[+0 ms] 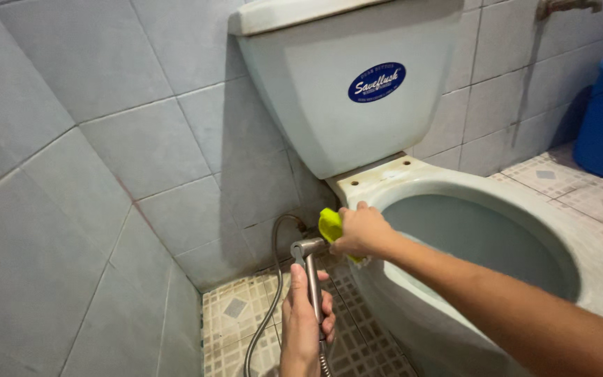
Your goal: The person cleans a toilet and the surrounding floor by scrubbing the rim and base with a yellow brush while holding a bidet sprayer, then continues scrubbing the tiled floor nearby.
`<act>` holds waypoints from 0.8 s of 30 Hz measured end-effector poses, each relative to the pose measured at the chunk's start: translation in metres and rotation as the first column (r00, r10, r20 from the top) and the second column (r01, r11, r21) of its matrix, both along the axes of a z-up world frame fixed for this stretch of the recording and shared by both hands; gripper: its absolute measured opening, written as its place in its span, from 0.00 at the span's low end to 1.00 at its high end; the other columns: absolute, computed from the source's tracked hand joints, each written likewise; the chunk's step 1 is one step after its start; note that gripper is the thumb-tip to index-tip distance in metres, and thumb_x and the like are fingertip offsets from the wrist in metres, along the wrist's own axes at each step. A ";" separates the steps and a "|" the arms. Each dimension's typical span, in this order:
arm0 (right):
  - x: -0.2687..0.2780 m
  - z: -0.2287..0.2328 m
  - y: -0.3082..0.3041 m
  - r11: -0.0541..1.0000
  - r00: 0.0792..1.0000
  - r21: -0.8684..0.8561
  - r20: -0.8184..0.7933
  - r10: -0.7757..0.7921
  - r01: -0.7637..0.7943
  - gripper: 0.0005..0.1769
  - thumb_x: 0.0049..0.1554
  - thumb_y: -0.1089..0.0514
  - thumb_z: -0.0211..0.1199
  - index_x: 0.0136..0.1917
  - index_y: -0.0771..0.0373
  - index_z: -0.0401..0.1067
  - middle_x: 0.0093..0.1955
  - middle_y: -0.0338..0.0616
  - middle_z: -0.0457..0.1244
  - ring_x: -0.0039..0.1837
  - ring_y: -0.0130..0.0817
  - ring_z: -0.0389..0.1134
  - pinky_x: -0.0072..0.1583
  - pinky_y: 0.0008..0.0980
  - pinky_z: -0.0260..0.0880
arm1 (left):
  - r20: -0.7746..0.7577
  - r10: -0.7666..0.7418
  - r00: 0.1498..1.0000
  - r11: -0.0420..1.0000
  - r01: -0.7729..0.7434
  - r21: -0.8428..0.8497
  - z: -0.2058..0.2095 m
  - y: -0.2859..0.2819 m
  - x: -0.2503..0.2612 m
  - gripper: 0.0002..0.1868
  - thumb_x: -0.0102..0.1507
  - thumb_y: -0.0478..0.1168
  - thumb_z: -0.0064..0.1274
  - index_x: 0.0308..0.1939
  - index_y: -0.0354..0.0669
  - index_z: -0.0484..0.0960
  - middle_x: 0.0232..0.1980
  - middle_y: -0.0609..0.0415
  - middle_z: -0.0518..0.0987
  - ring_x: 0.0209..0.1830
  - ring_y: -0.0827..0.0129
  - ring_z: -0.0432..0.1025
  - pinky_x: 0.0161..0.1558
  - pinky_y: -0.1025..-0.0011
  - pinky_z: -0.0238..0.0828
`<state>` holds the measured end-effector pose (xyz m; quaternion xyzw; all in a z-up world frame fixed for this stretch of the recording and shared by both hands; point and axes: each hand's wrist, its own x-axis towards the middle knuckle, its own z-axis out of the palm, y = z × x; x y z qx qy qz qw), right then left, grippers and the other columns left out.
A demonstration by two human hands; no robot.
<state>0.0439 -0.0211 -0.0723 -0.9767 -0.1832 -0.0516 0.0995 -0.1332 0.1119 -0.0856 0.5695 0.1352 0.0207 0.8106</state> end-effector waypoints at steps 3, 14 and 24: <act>-0.012 0.003 -0.010 0.993 0.998 0.102 -0.048 -0.050 0.055 0.46 0.44 0.35 0.72 0.67 0.65 0.66 0.59 0.70 0.63 0.62 0.60 0.66 0.64 0.47 0.69 | 0.014 -0.027 1.000 0.999 0.027 -0.016 -0.001 -0.003 0.000 0.35 0.66 0.68 0.32 0.48 0.41 0.77 0.21 0.57 0.66 0.12 0.75 0.58 0.15 0.74 0.52; -0.169 0.018 -0.161 0.998 0.959 -0.017 -0.279 -0.058 0.056 0.62 0.43 0.28 0.73 0.80 0.54 0.53 0.71 0.55 0.56 0.71 0.46 0.63 0.70 0.39 0.65 | 0.004 -0.078 0.997 0.996 0.078 0.050 0.014 -0.006 -0.017 0.36 0.67 0.69 0.32 0.47 0.39 0.77 0.22 0.58 0.66 0.14 0.77 0.58 0.16 0.75 0.52; -0.042 -0.003 -0.061 0.994 0.993 0.092 -0.104 -0.047 0.057 0.55 0.43 0.27 0.71 0.72 0.62 0.63 0.59 0.61 0.66 0.60 0.52 0.71 0.62 0.45 0.71 | 0.014 -0.041 0.999 0.999 0.041 0.012 0.007 0.002 -0.012 0.34 0.66 0.68 0.32 0.47 0.41 0.76 0.21 0.58 0.66 0.13 0.77 0.57 0.15 0.74 0.51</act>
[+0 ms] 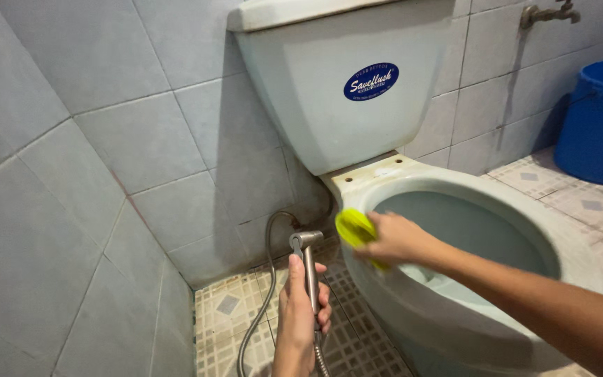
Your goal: The person cleans a toilet and the surrounding floor by scrubbing the rim and base with a yellow brush while holding a bidet sprayer, then continues scrubbing the tiled floor nearby.
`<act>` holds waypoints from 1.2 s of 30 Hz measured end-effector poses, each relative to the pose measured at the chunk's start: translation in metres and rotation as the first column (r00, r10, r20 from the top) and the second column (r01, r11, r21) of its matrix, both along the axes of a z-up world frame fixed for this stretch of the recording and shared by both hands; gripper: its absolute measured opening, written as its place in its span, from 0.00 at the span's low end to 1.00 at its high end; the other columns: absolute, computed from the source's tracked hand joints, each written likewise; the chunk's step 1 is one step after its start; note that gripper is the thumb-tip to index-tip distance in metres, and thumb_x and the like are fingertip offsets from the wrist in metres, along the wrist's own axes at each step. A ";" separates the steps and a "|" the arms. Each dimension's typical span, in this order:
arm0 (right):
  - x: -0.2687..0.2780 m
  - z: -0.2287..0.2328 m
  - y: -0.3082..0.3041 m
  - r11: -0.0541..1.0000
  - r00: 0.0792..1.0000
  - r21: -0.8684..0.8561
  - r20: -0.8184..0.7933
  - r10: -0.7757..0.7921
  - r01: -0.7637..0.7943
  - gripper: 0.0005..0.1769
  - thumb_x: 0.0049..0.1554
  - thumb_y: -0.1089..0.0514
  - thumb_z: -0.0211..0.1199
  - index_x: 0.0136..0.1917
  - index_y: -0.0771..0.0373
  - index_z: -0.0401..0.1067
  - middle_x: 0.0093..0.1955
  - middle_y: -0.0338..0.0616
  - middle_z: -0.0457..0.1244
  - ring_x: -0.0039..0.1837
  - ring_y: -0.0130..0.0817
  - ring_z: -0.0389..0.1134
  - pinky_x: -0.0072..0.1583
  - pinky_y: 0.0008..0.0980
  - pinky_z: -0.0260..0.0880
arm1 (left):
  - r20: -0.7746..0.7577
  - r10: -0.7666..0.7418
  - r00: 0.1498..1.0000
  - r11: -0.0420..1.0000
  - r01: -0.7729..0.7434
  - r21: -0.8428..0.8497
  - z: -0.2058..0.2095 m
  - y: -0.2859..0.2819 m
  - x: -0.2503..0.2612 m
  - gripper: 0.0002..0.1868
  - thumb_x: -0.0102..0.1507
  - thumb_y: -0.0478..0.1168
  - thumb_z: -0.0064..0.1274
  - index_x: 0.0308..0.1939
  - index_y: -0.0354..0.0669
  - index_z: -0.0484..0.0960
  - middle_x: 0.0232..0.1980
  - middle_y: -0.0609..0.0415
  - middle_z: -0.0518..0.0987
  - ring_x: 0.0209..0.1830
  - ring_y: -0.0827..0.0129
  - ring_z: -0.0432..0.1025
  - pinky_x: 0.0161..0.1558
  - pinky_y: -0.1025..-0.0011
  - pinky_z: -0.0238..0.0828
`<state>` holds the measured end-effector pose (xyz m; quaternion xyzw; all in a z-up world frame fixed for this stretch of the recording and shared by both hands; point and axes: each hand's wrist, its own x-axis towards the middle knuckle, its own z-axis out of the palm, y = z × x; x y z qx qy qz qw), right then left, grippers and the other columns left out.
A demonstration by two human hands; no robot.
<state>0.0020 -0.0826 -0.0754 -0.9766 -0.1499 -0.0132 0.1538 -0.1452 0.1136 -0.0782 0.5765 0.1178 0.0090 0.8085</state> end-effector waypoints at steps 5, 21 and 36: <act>0.061 0.000 0.042 0.994 0.997 0.088 0.009 -0.071 0.070 0.48 0.41 0.31 0.70 0.65 0.64 0.68 0.57 0.63 0.67 0.60 0.55 0.70 0.61 0.47 0.72 | 0.007 0.008 1.000 0.999 -0.007 -0.037 -0.008 0.004 0.007 0.34 0.66 0.68 0.33 0.48 0.41 0.77 0.21 0.58 0.66 0.13 0.77 0.57 0.16 0.75 0.51; -0.134 0.030 -0.108 0.997 0.964 -0.078 -0.266 -0.022 0.001 0.61 0.44 0.29 0.74 0.80 0.55 0.53 0.67 0.51 0.61 0.66 0.41 0.69 0.67 0.38 0.70 | -0.001 -0.046 0.999 0.998 0.046 0.043 0.003 -0.008 0.003 0.35 0.67 0.69 0.31 0.47 0.41 0.76 0.22 0.59 0.66 0.14 0.78 0.58 0.17 0.75 0.52; 0.042 0.010 0.032 0.996 1.000 0.090 -0.005 -0.010 0.010 0.47 0.43 0.32 0.71 0.67 0.61 0.68 0.57 0.61 0.68 0.59 0.54 0.71 0.61 0.46 0.71 | -0.006 0.006 1.000 1.000 -0.006 0.021 -0.013 0.018 0.006 0.35 0.66 0.69 0.31 0.49 0.41 0.76 0.21 0.58 0.65 0.13 0.76 0.57 0.16 0.73 0.53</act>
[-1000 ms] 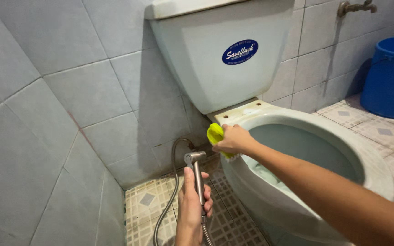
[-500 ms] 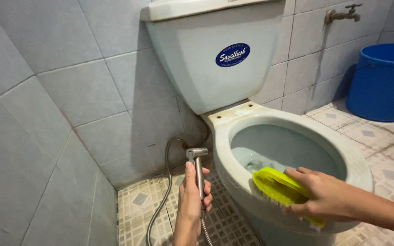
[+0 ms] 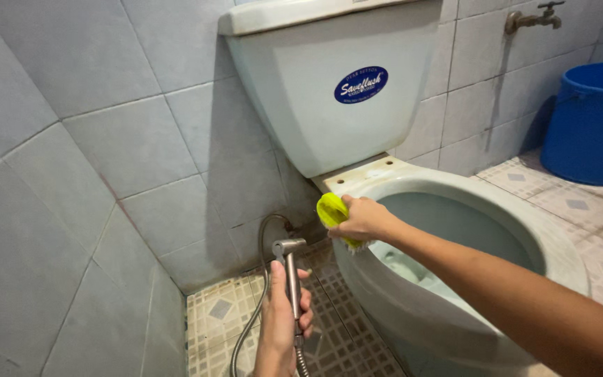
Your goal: The person cleans a toilet and the surrounding floor by scrubbing the rim and base with a yellow brush while holding a bidet sprayer, then continues scrubbing the tiled floor nearby.
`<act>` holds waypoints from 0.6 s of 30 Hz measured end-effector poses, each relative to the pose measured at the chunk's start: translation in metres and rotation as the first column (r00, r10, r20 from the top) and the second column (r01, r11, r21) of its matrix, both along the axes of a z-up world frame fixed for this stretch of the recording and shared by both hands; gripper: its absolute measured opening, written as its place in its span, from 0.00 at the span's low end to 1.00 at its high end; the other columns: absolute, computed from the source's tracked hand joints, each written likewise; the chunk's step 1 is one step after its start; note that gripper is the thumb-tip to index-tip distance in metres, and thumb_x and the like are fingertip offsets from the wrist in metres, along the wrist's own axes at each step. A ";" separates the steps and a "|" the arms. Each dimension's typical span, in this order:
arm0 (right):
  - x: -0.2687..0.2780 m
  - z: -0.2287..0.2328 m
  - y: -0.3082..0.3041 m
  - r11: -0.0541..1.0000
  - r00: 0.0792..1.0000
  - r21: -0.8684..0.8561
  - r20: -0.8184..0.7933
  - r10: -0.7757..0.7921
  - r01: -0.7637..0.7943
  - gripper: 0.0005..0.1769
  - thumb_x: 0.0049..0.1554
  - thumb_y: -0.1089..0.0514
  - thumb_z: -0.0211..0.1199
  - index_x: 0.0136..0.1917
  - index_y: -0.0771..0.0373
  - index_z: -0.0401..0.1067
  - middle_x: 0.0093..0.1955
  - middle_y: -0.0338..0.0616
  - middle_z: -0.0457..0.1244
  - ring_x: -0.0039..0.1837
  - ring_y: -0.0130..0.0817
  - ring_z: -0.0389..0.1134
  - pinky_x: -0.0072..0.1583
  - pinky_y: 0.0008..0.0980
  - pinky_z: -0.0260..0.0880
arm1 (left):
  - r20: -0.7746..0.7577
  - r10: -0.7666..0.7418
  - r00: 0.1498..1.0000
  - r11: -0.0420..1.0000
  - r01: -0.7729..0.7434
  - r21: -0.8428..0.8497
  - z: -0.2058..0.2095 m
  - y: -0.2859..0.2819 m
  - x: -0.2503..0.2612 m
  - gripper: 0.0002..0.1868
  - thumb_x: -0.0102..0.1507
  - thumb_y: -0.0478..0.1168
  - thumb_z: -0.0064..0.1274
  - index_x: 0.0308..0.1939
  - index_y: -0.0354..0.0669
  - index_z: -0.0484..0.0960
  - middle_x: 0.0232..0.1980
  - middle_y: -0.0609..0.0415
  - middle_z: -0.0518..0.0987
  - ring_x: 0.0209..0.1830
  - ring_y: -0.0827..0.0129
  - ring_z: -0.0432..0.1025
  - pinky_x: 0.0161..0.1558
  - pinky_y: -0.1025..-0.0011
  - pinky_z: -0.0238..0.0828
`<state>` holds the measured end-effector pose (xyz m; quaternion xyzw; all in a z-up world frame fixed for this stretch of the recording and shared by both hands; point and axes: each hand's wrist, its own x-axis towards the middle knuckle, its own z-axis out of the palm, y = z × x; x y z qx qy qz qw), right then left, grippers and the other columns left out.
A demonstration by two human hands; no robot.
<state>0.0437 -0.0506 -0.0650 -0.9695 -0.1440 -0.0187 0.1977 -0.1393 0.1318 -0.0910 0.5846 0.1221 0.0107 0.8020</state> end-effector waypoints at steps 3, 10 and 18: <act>-0.031 0.000 -0.017 0.997 0.996 -0.010 -0.055 0.070 -0.070 0.51 0.42 0.32 0.70 0.71 0.63 0.63 0.58 0.62 0.68 0.59 0.53 0.72 0.61 0.45 0.72 | -0.016 -0.032 0.999 0.999 0.032 -0.026 0.001 0.001 -0.003 0.35 0.66 0.69 0.31 0.49 0.41 0.76 0.22 0.58 0.65 0.13 0.76 0.57 0.16 0.73 0.52; -0.140 0.010 -0.132 0.988 0.957 -0.145 -0.289 0.016 -0.060 0.65 0.42 0.29 0.73 0.82 0.56 0.49 0.70 0.52 0.61 0.69 0.41 0.66 0.70 0.35 0.67 | -0.042 -0.063 0.997 0.998 0.063 -0.009 0.012 -0.005 -0.013 0.35 0.66 0.69 0.31 0.48 0.41 0.75 0.22 0.58 0.64 0.14 0.76 0.56 0.17 0.74 0.51; -0.140 0.016 -0.113 0.983 0.961 -0.166 -0.273 0.031 -0.079 0.64 0.42 0.28 0.70 0.81 0.56 0.48 0.71 0.54 0.59 0.71 0.42 0.64 0.71 0.37 0.65 | 0.003 -0.088 0.996 0.995 0.088 -0.041 0.010 -0.006 -0.012 0.35 0.67 0.69 0.32 0.48 0.41 0.75 0.22 0.58 0.65 0.14 0.77 0.57 0.17 0.74 0.52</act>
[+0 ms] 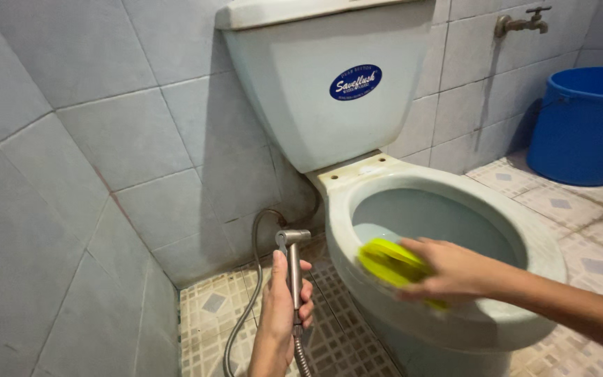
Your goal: The person cleans a toilet and the surrounding floor by scrubbing the rim and base with a yellow brush while holding a bidet sprayer, then continues scrubbing the tiled floor nearby.
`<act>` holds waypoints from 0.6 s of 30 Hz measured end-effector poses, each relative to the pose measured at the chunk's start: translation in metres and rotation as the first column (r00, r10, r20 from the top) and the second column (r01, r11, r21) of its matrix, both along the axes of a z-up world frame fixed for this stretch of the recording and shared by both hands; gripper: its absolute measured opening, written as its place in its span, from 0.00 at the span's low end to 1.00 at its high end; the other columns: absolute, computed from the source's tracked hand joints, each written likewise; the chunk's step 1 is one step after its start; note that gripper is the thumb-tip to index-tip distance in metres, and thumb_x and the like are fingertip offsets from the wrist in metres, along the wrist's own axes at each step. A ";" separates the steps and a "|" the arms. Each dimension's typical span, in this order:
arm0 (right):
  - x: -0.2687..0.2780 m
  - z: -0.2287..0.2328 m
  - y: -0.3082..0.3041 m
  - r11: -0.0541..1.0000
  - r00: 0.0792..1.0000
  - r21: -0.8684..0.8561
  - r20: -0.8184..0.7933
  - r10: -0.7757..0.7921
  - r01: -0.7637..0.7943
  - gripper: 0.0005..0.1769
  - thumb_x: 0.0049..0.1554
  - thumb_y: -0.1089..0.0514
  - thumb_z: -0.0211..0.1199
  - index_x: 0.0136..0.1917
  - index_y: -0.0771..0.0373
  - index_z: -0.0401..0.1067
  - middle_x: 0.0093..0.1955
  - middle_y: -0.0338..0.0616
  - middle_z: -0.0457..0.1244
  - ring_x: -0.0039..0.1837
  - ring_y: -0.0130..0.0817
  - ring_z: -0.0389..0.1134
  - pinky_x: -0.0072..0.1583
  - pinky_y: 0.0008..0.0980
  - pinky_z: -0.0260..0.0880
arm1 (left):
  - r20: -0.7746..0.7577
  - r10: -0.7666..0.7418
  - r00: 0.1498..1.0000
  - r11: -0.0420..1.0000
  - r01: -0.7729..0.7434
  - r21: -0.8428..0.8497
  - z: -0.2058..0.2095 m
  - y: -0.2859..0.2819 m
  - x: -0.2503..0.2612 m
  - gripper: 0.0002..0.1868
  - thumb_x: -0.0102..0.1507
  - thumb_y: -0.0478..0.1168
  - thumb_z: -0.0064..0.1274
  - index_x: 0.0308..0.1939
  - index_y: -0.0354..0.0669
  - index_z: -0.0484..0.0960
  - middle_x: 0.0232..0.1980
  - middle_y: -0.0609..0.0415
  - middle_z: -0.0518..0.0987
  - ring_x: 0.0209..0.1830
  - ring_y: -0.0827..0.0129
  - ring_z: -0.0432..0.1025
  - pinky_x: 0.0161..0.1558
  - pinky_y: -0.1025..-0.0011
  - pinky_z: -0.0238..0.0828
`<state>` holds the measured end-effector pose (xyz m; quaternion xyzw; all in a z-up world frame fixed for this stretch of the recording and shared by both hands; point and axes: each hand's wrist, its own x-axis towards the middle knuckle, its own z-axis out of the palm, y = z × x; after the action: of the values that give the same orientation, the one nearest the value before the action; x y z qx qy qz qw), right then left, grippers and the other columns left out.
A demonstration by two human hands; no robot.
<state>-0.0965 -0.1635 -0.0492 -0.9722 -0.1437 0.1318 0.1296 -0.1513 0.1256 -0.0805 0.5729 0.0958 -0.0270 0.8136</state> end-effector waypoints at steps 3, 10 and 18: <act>0.039 0.000 0.051 0.997 0.999 0.079 0.050 0.003 -0.007 0.64 0.44 0.29 0.71 0.81 0.58 0.48 0.67 0.60 0.61 0.66 0.48 0.67 0.66 0.41 0.70 | -0.019 0.003 1.000 1.000 -0.003 -0.004 -0.004 0.004 0.003 0.35 0.66 0.69 0.31 0.48 0.41 0.75 0.22 0.58 0.65 0.13 0.77 0.57 0.16 0.74 0.52; 0.163 -0.024 0.110 0.972 0.965 0.234 0.255 -0.063 0.001 0.46 0.43 0.36 0.72 0.68 0.63 0.68 0.54 0.60 0.70 0.55 0.49 0.73 0.59 0.42 0.73 | -0.013 -0.022 1.000 0.998 0.021 -0.054 -0.026 0.011 0.020 0.37 0.66 0.70 0.31 0.49 0.40 0.75 0.21 0.56 0.65 0.11 0.75 0.57 0.14 0.72 0.52; 0.192 -0.020 0.119 0.975 0.952 0.198 0.267 -0.150 0.098 0.46 0.44 0.34 0.71 0.67 0.63 0.67 0.55 0.60 0.69 0.56 0.52 0.73 0.59 0.45 0.73 | -0.067 -0.022 0.998 1.000 0.021 -0.012 -0.023 0.010 0.017 0.38 0.65 0.71 0.29 0.49 0.41 0.76 0.21 0.57 0.65 0.11 0.75 0.57 0.14 0.72 0.52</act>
<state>0.0955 -0.0441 -0.0692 -0.9721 -0.1107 -0.0294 0.2045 -0.1345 0.1352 -0.1032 0.5682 0.1168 -0.0555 0.8127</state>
